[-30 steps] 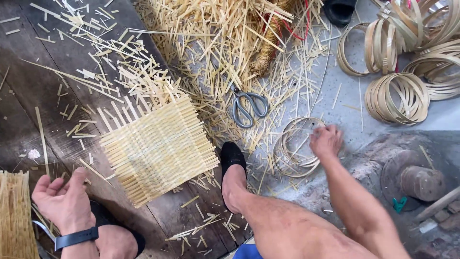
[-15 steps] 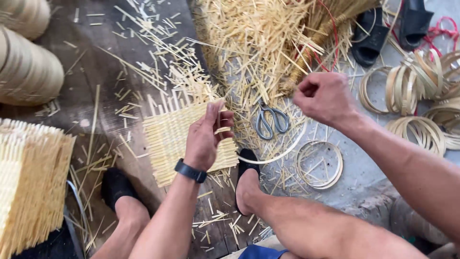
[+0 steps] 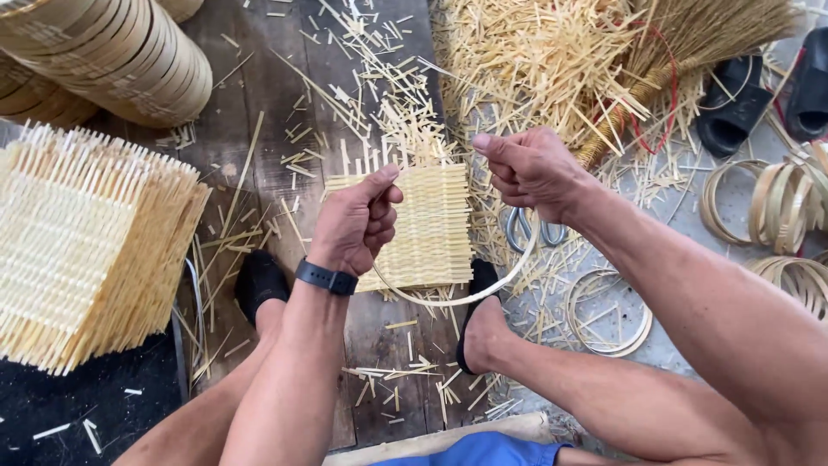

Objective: The recorder is weaving and assembling bamboo baskets from thin bamboo strips, including trimming edges with scissors and sweeping the work area.

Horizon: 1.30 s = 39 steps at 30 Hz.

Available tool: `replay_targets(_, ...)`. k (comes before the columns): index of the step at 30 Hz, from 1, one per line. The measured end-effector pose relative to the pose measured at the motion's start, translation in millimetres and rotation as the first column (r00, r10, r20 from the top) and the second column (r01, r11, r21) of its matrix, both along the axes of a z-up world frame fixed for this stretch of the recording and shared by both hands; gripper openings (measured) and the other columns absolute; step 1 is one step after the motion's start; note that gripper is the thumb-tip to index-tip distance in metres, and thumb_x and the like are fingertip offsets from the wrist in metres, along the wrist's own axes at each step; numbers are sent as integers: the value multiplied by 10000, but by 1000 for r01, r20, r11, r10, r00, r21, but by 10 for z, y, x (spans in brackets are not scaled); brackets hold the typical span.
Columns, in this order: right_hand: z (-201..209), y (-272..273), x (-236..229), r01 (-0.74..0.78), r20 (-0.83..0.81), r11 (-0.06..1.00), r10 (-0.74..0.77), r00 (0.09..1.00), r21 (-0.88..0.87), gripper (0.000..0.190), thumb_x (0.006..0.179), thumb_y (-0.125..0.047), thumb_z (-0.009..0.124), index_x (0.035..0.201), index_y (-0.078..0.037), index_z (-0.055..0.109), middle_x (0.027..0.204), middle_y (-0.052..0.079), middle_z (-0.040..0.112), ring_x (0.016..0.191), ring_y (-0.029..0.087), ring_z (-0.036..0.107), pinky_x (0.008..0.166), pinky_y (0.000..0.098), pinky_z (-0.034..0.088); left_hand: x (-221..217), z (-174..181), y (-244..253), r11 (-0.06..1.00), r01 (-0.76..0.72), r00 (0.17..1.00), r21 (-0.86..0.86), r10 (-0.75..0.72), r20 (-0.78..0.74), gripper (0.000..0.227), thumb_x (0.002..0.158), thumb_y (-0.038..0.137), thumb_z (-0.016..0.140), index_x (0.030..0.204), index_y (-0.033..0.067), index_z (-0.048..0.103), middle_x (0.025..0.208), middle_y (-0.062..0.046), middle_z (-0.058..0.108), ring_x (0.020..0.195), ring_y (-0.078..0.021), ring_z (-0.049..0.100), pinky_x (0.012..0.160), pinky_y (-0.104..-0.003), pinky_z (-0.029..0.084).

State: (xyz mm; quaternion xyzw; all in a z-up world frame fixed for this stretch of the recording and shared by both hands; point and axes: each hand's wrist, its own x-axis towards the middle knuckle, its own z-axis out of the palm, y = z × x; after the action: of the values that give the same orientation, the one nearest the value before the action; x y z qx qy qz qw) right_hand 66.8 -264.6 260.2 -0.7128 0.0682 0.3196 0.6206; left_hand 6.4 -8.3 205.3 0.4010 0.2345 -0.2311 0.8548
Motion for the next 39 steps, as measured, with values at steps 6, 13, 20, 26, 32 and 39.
replay_targets(6,53,181,60,-25,214,978,70,974,-206,400,973,-426,682,679,-170,595,520,-28,465,428,98,390,363,280,278,117,220,172,997,-53,999,48,53,6,311,933,301,731,758,50,672,499,81,400,408,-41,304,357,-211,213)
replay_targets(13,323,408,-419,22,691,699,711,-130,-715,388,836,-395,717,1059,-78,724,1044,103,677,1025,244,635,958,477,437,290,-210,777,966,-242,967,-96,231,-109,331,962,351,699,849,40,711,561,65,466,445,-38,370,370,-187,271)
replay_targets(20,293,557,-501,-303,687,669,724,63,-678,276,867,-93,760,1141,-75,736,920,85,616,872,222,610,784,353,536,81,-94,197,802,-194,925,565,-42,378,667,974,630,562,752,2,572,633,7,598,620,-61,612,607,-224,508)
replay_targets(26,421,636,-502,-246,785,782,610,112,-573,239,857,-102,797,1086,-89,728,865,65,596,768,199,615,636,336,543,-53,376,-182,941,256,963,220,-269,31,881,777,907,290,619,125,664,535,10,507,445,-89,404,390,-262,274)
replay_targets(32,370,706,-585,-147,778,767,627,-35,-625,167,792,-87,797,912,-72,682,803,43,556,729,219,615,585,365,525,-164,293,-223,931,328,945,162,-325,-45,905,725,981,156,510,148,437,439,14,375,365,-114,321,347,-291,230)
replay_targets(39,82,705,-584,-47,774,776,631,41,-630,138,837,-94,808,843,-59,675,756,64,551,638,194,598,518,341,499,-193,169,-269,985,123,987,124,-108,-121,882,782,986,195,532,172,422,446,73,298,353,-71,212,331,-260,169)
